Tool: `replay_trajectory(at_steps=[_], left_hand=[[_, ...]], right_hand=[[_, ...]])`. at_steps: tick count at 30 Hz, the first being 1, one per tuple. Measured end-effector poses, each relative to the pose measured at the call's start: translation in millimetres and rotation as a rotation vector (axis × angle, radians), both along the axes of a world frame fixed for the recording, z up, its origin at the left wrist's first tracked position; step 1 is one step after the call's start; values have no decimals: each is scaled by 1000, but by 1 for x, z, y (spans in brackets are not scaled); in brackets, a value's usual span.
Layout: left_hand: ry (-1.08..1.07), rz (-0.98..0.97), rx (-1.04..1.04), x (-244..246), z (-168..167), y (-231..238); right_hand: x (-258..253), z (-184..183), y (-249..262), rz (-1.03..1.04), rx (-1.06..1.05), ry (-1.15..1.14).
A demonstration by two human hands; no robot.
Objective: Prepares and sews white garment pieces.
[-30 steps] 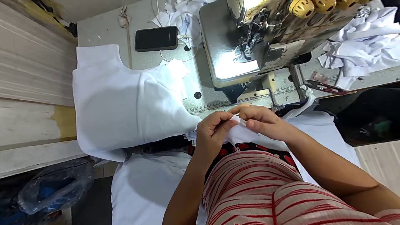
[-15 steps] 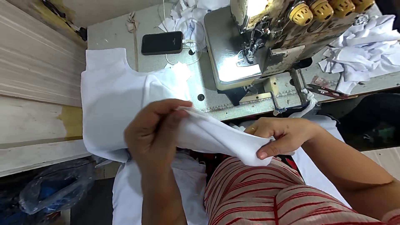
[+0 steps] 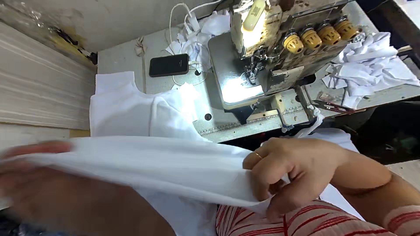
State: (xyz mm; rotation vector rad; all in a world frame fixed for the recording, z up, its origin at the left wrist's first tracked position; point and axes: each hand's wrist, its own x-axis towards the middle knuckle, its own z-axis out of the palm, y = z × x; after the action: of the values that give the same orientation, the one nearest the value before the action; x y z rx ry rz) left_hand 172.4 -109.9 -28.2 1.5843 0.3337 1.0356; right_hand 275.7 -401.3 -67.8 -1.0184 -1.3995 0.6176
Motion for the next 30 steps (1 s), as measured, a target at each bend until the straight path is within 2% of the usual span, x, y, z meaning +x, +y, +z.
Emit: replay_trajectory(at_steps=[1,3,4,5,6,7,8,9,11,13,15,16,20,25,27,30], left_hand=[[-29,109,16,5,15,1],[-168,135,117,19,9,5],[-180,-204,453,22,-5,36],[-309,-311,747,58,-6,52],[-473,-356,838,103,5,41],[-557,-272,665,141,18,-5],[-484,-335,624,162,22,-38],[-364,-455,599,175,13,-59],[-92,-681,515,187,-33,-79],[150,-722,460,186,-80,-94],[264,-739,466,181,-100,-103],[281,-742,478,179,-102,-104],[299,-746,532,175,-84,-104],[398,-690,654,161,-63,-105],[412,-645,674,155,-56,-107],[386,-613,659,153,-58,-114]], right_hand=[[-1,3,4,-35,37,10],[-1,1,5,-150,98,22],[-1,-5,0,-212,106,38],[-1,-14,-8,-269,93,62],[-2,-27,-18,-324,68,97],[-4,-42,-31,-381,29,140],[-8,-60,-45,-437,-25,189],[-14,-78,-61,-491,-90,244],[-31,-112,-89,-613,-247,342],[-47,-135,-111,-786,-447,309],[-51,-142,-121,-959,-657,136],[-47,-141,-121,-1039,-683,77],[-8,-125,-88,-1267,-494,-45],[29,-115,-38,-1080,-458,135],[29,-117,-35,-1048,-347,243],[21,-116,-40,-998,-287,348]])
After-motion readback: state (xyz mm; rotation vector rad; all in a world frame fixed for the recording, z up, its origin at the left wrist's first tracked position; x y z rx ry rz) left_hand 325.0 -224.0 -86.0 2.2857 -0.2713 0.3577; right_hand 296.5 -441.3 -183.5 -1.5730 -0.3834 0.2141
